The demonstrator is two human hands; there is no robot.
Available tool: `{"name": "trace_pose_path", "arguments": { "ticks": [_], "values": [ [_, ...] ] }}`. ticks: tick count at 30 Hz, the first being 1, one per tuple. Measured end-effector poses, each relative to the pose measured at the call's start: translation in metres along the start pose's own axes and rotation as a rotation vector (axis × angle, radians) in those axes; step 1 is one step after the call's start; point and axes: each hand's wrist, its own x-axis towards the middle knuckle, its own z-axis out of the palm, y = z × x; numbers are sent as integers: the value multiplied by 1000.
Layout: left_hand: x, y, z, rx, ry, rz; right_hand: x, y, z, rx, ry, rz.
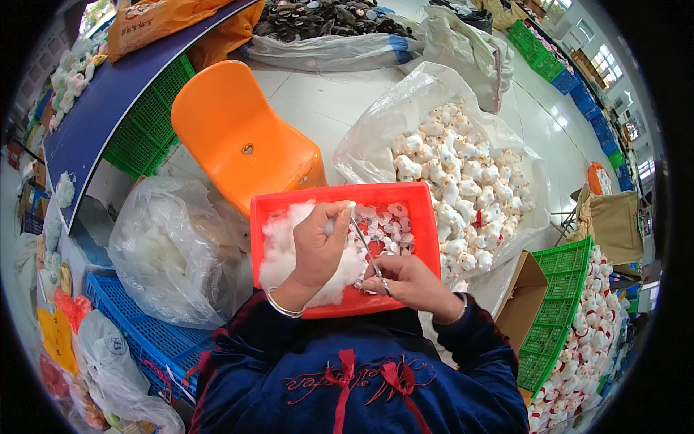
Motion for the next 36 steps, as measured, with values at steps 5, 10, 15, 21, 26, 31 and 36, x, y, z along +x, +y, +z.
{"name": "trace_pose_path", "arguments": {
  "ticks": [5,10,15,21,26,31,36],
  "values": [
    [-1,-15,3,-75,43,65,11,-9,30,126,138,-18],
    [8,14,-6,-223,-87,-227,12,-14,14,-462,394,-155],
    [14,6,-13,-234,-138,-324,1,-12,0,-812,360,-175],
    [15,2,-16,-269,-139,-367,-4,-22,-13,-859,477,-274],
    [14,11,-10,-153,-86,-312,5,-25,-5,-899,523,-245],
    [13,5,-8,-95,-48,-237,9,-24,0,-927,498,-176],
    [13,3,-13,-70,-57,-239,7,-16,-3,-868,437,-150]
  ]
}}
